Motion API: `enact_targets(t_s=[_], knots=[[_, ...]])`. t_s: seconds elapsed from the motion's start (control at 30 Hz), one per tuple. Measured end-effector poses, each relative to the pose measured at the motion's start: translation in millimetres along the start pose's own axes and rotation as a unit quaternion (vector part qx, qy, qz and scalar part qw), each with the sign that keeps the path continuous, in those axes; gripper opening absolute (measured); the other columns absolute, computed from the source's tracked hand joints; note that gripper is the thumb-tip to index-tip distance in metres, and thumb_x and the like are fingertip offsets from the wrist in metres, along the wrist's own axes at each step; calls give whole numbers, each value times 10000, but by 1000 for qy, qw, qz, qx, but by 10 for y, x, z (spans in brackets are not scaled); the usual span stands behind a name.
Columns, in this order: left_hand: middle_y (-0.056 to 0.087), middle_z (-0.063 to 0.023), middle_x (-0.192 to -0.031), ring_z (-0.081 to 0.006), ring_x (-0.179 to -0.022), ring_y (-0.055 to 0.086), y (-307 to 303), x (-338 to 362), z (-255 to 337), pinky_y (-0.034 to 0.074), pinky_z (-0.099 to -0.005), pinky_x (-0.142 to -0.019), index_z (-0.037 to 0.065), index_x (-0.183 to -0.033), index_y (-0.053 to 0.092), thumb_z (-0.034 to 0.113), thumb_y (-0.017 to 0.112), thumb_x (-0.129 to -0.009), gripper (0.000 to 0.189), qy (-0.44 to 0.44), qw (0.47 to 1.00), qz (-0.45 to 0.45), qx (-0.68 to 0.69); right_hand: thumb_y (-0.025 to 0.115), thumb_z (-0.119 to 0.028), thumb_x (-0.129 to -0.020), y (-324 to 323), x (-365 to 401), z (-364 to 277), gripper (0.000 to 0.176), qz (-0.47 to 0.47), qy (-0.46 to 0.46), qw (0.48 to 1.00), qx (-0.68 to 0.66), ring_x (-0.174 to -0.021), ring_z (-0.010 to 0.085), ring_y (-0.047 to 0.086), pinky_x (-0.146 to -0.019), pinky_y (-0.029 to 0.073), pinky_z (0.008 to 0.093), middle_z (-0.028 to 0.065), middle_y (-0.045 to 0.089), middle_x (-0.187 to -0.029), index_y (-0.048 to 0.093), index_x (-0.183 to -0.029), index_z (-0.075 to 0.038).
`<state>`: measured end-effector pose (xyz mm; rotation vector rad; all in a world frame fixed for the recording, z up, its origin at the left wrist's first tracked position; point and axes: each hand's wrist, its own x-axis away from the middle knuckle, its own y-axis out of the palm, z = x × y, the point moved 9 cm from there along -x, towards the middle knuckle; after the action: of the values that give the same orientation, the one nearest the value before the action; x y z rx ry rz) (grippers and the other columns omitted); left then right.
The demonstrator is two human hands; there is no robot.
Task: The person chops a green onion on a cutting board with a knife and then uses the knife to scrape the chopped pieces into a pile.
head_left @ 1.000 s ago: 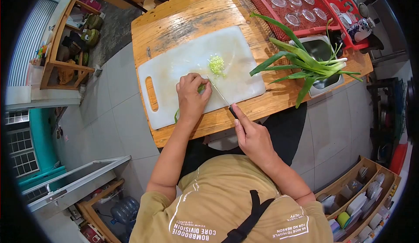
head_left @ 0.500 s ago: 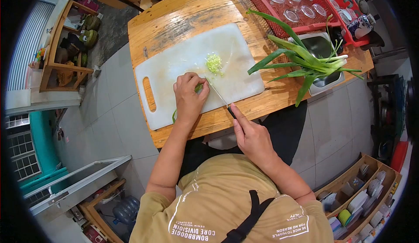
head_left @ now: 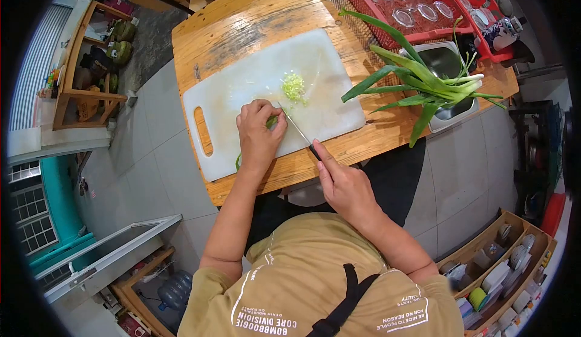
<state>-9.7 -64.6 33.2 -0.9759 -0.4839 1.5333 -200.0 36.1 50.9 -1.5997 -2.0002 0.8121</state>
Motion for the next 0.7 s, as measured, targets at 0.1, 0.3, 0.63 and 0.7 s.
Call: enact_targets(t_s=[0.1, 0.3, 0.63, 0.7], knots=[[724, -57, -1122, -279, -1100, 638, -26, -12, -30, 458, -428, -1012, 63, -974, 772, 126, 827, -909, 106, -1, 1000, 4, 0, 637, -213, -1122, 49, 24, 1, 539, 2, 11, 1000, 15, -660, 390, 724, -606, 583, 509, 183, 721, -751, 541, -1647, -142], [734, -61, -1133, -281, -1100, 643, -22, 11, -10, 466, -427, -1013, 65, -973, 787, 126, 829, -913, 96, 1, 1000, 4, -3, 655, -168, -1108, 109, 63, 9, 539, 19, 5, 999, 34, -633, 375, 717, -588, 565, 499, 185, 725, -754, 565, -1639, -147], [741, -68, -1109, -301, -1117, 648, -71, 54, 43, 476, -453, -983, 60, -983, 792, 120, 836, -915, 101, 39, 999, 35, -4, 659, -213, -1110, 68, 61, 92, 593, 38, -27, 996, 70, -620, 364, 704, -603, 595, 488, 146, 708, -750, 516, -1685, -197], [742, -71, -1109, -303, -1116, 650, -68, 60, 48, 478, -452, -983, 57, -978, 789, 119, 837, -915, 100, 33, 999, 34, -9, 658, -213, -1112, 18, 84, 118, 577, 39, -16, 997, 67, -625, 365, 704, -610, 594, 489, 149, 707, -752, 530, -1674, -192]])
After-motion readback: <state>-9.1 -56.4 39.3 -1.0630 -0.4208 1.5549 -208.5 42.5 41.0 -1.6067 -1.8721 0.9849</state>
